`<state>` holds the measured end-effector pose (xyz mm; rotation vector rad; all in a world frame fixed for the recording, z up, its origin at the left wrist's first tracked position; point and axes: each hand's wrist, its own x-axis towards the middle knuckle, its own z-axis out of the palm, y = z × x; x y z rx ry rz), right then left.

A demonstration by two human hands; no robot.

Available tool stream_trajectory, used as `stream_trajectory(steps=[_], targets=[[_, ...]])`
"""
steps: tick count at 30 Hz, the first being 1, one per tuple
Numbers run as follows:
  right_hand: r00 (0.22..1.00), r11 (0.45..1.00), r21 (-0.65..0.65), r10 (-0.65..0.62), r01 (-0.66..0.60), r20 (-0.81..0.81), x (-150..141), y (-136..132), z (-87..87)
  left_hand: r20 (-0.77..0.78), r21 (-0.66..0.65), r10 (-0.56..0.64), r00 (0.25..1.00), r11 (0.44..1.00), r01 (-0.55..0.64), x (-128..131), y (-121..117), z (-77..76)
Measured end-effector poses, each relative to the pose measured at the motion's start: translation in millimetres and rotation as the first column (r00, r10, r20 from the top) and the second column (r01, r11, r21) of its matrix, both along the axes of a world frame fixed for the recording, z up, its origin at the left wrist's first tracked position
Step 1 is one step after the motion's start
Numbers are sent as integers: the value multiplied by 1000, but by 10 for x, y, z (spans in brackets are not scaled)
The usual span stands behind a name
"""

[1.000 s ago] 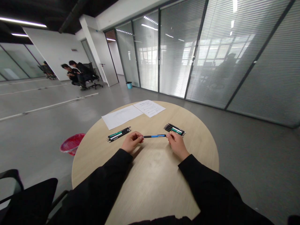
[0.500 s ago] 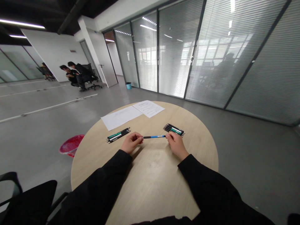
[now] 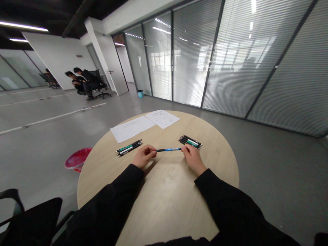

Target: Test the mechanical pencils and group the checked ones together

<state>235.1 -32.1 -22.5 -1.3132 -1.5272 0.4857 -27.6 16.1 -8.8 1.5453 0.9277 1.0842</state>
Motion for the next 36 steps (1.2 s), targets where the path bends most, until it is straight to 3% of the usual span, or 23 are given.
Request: stream_trajectory(steps=[16,26,36], targets=[[999,997,-61,39,-40,-27,10,36,-76,6,-9,7,1000,1000,-7,3,6,-50],[993,995,-33,99,-97,62,-32,-48,72,23,-13,21,1000,1000,-21,13,4,-47],[983,984,-61,171,-167,73,-20,-36,48,-27,-71,-18,999,997,16,30,-5,-81]])
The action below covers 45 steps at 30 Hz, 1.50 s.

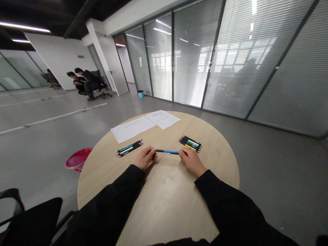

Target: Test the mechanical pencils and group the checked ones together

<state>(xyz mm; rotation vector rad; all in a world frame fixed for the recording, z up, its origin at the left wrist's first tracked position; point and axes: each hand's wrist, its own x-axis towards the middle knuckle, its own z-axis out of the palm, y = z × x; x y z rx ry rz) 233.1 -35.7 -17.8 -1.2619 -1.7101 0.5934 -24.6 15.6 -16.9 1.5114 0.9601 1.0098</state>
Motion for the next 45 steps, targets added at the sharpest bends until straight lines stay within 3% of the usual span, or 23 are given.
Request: stream_trajectory(steps=[7,13,23,32,39,45], targets=[[999,999,-46,-25,22,-45,10,6,-27,-157,109,-61,986,991,78,-1,-33,17],[998,998,-55,-34,30,-57,20,33,-69,-335,212,-40,941,970,116,-25,-74,63],[995,998,-44,-43,40,-87,24,32,-64,-235,150,-96,967,980,133,-31,-25,-25],[989,999,-32,-34,29,-145,-7,6,-26,-57,8,-147,988,989,147,44,-74,37],[985,998,-39,-48,42,-164,-17,-13,-5,-120,18,-49,992,999,51,71,-118,108],[980,996,-65,-67,55,-188,10,23,-54,23,46,-67,997,997,66,69,-104,94]])
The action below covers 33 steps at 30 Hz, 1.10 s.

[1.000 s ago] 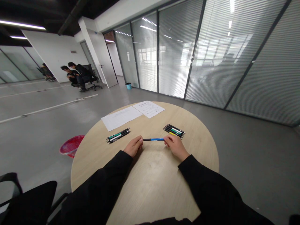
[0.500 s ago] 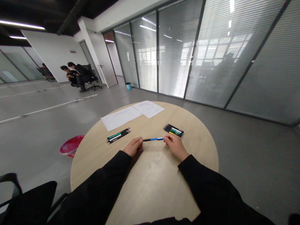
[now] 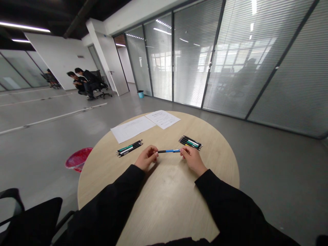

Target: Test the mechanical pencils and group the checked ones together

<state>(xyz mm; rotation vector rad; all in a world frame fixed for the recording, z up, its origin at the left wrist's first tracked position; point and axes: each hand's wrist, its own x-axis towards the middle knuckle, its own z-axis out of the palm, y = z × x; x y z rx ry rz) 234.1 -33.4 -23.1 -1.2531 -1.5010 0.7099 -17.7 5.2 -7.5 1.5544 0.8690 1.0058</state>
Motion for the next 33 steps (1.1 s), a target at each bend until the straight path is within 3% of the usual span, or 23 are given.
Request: stream_trajectory(steps=[12,17,22,29,33], targets=[[998,998,28,51,-52,20,-21,45,-87,-172,94,81,982,993,-66,-8,-13,45],[998,998,-5,66,-66,-3,-22,38,-60,-300,193,138,944,978,-81,-12,-38,108],[993,996,29,86,-89,85,-32,-3,-2,-372,192,178,911,975,-112,-25,-37,125],[983,998,32,39,-45,177,-36,-29,13,-70,56,78,994,996,-74,-1,-4,9],[984,999,31,28,-34,176,-28,-16,6,-72,56,75,995,996,-71,-12,11,-7]])
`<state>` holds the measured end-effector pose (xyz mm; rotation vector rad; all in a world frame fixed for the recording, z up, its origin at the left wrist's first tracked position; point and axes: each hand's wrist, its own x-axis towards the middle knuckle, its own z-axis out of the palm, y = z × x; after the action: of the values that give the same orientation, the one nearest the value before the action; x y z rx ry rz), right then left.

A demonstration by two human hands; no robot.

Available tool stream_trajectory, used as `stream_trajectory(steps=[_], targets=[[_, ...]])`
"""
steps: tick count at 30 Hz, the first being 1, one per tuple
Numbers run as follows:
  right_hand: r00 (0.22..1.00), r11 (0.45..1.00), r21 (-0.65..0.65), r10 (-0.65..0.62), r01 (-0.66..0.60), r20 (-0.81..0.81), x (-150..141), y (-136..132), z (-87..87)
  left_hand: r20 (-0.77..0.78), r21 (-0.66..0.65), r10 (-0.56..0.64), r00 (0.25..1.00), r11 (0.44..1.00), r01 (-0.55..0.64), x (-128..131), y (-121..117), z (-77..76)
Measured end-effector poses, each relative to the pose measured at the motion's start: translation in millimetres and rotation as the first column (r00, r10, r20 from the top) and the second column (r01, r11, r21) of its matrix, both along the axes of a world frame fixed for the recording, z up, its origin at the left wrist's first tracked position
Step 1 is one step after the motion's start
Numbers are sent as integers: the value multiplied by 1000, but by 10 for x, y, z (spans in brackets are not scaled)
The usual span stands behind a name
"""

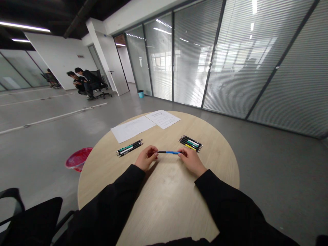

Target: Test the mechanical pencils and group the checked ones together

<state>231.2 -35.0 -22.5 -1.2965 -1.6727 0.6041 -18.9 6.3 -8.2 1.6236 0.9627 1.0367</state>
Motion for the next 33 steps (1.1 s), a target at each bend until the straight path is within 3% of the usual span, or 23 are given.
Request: stream_trajectory(steps=[9,13,21,33], targets=[[975,998,63,11,-26,224,7,-34,46,-229,68,57,972,997,-42,4,-62,126],[962,996,58,46,-64,268,0,-63,51,-305,85,96,948,994,-74,-16,-40,115],[977,998,59,15,-28,213,-3,-64,87,-14,17,12,1000,1000,-12,-16,23,-46],[987,995,94,3,-19,161,2,-46,64,-223,74,81,971,995,-66,-32,-6,48]])
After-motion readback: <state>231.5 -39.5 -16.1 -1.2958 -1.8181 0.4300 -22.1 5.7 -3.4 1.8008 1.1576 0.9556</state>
